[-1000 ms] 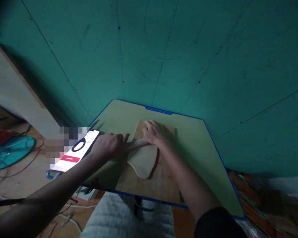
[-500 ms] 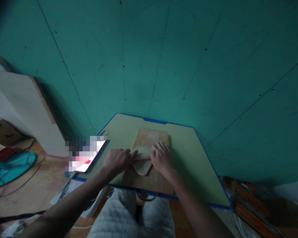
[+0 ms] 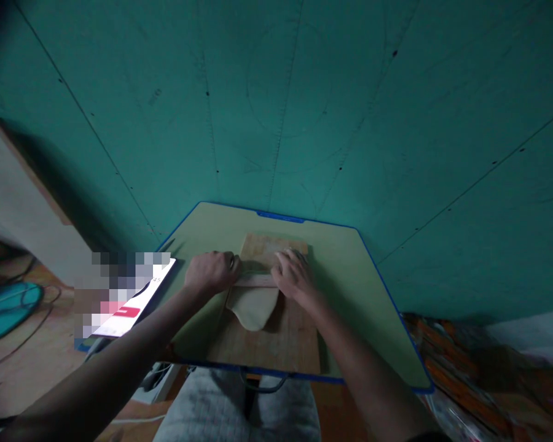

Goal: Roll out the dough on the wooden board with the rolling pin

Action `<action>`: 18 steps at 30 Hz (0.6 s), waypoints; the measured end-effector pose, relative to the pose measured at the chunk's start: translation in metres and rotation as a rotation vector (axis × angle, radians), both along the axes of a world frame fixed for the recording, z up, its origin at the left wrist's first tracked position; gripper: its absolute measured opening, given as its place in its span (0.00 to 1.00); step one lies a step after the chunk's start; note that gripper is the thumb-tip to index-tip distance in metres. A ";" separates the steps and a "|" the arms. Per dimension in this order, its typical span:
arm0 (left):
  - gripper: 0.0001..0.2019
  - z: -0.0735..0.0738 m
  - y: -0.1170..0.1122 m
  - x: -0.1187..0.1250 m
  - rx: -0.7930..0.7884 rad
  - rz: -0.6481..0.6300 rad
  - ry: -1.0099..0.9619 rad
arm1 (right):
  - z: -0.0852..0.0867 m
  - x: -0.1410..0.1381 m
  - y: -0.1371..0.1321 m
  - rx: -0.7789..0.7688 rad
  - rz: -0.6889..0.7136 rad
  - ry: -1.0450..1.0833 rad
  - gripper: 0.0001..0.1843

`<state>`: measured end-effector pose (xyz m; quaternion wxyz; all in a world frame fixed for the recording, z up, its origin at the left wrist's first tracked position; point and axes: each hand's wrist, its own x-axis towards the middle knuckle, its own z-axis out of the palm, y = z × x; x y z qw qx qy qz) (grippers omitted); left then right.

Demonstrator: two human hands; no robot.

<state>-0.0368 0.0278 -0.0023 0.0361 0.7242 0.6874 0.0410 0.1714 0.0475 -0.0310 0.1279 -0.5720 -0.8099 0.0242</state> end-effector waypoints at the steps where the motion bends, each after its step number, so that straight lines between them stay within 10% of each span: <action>1: 0.28 0.000 0.006 0.000 -0.002 0.002 -0.007 | 0.001 0.000 0.007 -0.017 0.002 0.005 0.24; 11: 0.25 0.005 0.049 -0.002 0.064 0.010 -0.026 | 0.008 -0.010 0.061 -0.136 -0.019 0.048 0.21; 18: 0.28 -0.004 0.009 -0.005 0.022 0.020 -0.020 | 0.004 -0.005 -0.001 -0.010 0.034 0.065 0.23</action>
